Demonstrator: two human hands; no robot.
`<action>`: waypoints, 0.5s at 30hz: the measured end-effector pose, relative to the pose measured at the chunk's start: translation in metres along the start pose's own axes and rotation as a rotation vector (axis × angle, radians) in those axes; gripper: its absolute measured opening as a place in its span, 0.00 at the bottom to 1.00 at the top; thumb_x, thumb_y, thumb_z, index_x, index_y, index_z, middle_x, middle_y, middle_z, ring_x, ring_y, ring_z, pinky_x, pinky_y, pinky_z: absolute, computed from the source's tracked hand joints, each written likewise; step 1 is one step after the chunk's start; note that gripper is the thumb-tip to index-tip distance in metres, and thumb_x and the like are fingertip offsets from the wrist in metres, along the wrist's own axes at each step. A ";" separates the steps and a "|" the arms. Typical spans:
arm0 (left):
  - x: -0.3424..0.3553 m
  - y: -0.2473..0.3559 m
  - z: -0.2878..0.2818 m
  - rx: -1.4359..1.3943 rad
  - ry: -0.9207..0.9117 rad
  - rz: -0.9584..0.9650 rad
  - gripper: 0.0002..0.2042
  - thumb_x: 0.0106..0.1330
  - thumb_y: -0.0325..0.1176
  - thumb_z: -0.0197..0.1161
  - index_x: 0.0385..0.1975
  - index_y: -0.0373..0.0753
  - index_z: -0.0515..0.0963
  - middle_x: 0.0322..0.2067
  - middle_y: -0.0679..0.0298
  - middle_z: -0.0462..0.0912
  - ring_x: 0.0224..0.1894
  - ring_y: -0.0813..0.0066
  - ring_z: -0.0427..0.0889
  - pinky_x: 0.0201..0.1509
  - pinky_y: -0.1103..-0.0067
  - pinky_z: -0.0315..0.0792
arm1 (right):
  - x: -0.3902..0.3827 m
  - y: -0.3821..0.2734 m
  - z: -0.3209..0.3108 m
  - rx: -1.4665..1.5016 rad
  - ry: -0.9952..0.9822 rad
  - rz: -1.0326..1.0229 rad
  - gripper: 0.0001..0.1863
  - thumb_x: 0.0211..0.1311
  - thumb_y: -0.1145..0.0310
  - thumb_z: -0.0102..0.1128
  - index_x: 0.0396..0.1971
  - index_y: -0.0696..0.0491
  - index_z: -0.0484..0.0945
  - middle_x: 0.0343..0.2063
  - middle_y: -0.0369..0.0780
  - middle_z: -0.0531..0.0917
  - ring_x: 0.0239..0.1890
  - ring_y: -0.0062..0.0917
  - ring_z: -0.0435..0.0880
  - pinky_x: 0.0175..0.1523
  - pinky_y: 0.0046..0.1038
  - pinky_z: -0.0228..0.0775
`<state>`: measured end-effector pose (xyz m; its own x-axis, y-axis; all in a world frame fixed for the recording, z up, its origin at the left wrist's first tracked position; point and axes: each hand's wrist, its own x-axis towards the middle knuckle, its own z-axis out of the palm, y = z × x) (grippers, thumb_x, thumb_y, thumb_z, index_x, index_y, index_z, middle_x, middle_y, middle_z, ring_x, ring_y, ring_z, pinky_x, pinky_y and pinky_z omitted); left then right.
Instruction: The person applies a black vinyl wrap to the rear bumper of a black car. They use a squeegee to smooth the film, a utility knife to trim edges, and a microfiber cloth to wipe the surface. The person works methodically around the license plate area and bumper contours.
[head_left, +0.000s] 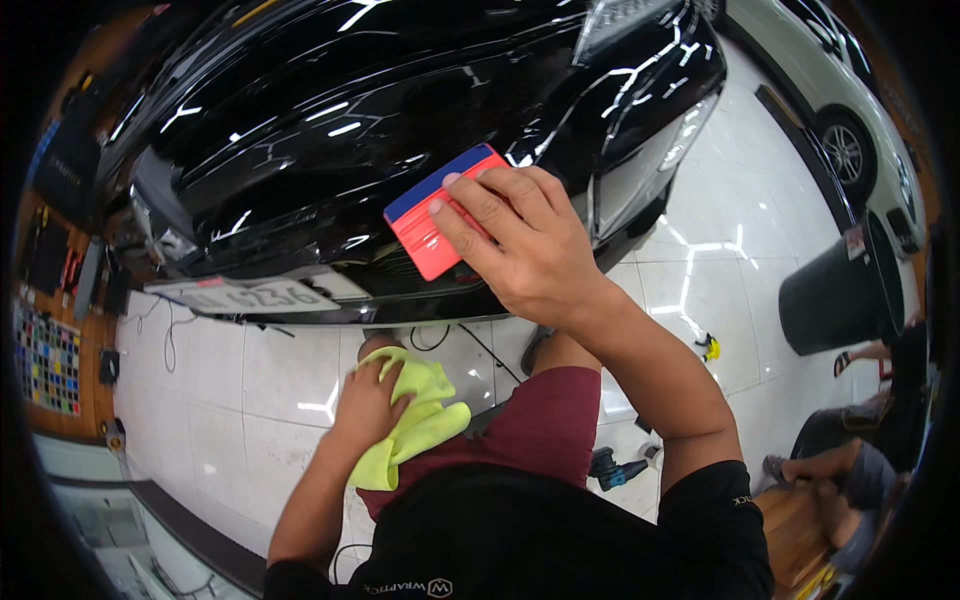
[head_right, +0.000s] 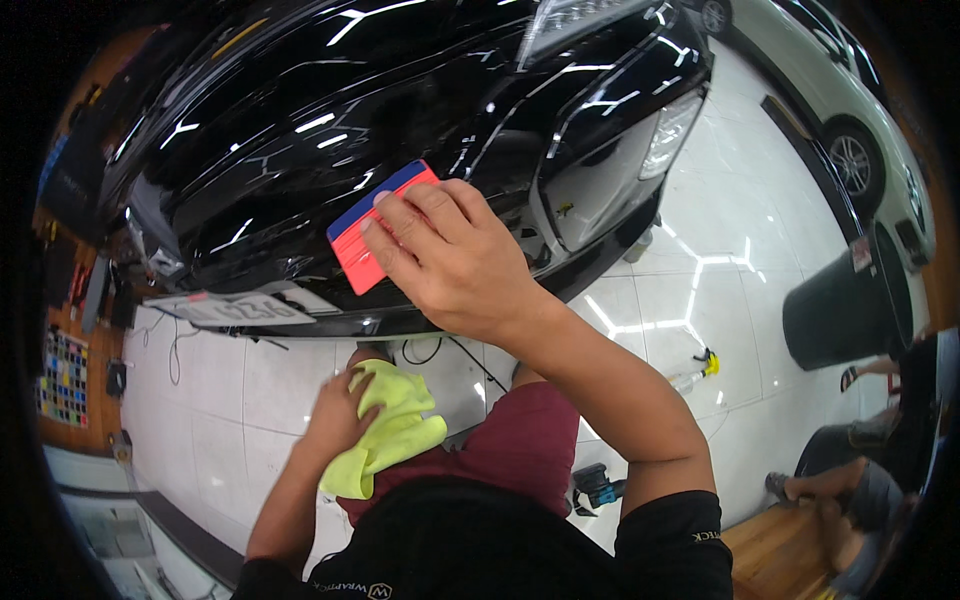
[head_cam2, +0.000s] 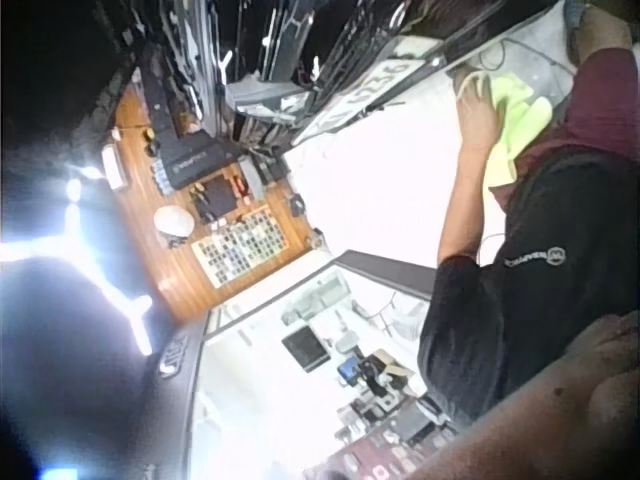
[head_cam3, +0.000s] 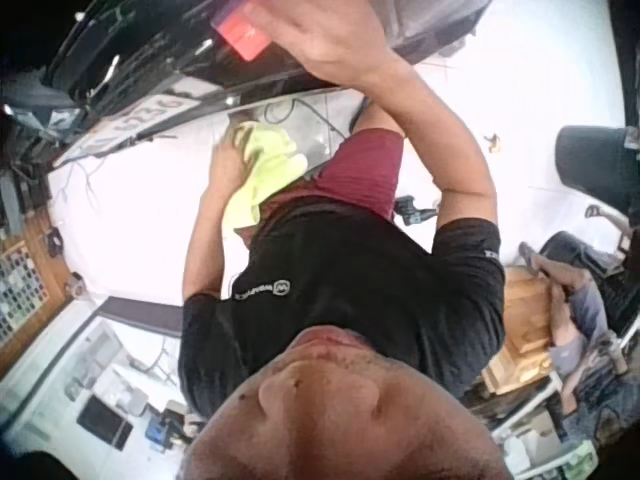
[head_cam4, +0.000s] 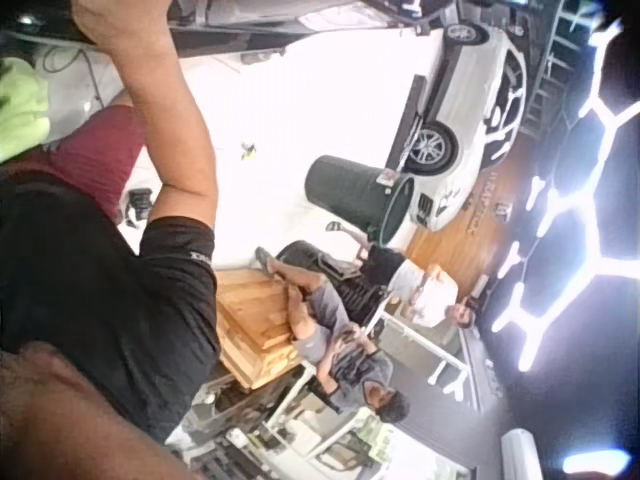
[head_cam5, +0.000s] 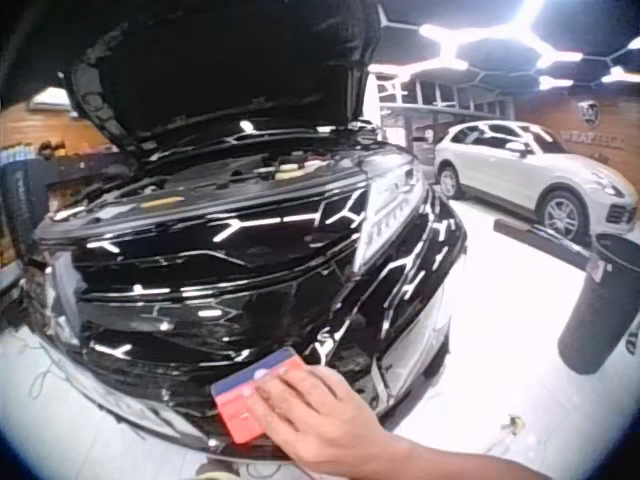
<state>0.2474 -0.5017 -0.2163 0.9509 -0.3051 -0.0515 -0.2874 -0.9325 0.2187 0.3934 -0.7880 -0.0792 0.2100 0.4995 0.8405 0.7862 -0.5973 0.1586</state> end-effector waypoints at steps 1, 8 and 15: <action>-0.030 -0.014 0.034 0.022 -0.130 -0.115 0.28 0.66 0.45 0.65 0.63 0.36 0.71 0.62 0.48 0.72 0.63 0.46 0.72 0.65 0.54 0.67 | 0.001 -0.003 0.008 -0.033 -0.020 -0.033 0.19 0.55 0.69 0.59 0.47 0.55 0.83 0.51 0.44 0.83 0.51 0.36 0.79 0.56 0.40 0.70; -0.137 0.006 0.080 -0.061 -0.125 -0.473 0.33 0.71 0.50 0.58 0.70 0.36 0.64 0.74 0.43 0.56 0.72 0.33 0.57 0.72 0.49 0.59 | 0.024 0.050 -0.013 -0.159 0.205 0.228 0.25 0.49 0.82 0.65 0.51 0.52 0.83 0.44 0.39 0.84 0.42 0.34 0.79 0.47 0.37 0.70; -0.171 0.005 0.090 -0.119 -0.114 -0.582 0.33 0.69 0.50 0.60 0.69 0.36 0.66 0.73 0.42 0.56 0.71 0.31 0.58 0.72 0.50 0.59 | 0.054 -0.046 0.047 -0.053 -0.088 -0.203 0.20 0.55 0.69 0.59 0.49 0.56 0.82 0.43 0.42 0.80 0.39 0.33 0.76 0.41 0.34 0.65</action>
<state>0.0733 -0.4717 -0.2942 0.9280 0.2239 -0.2978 0.2975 -0.9265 0.2305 0.3961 -0.7040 -0.0657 0.1025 0.6640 0.7406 0.7863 -0.5102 0.3486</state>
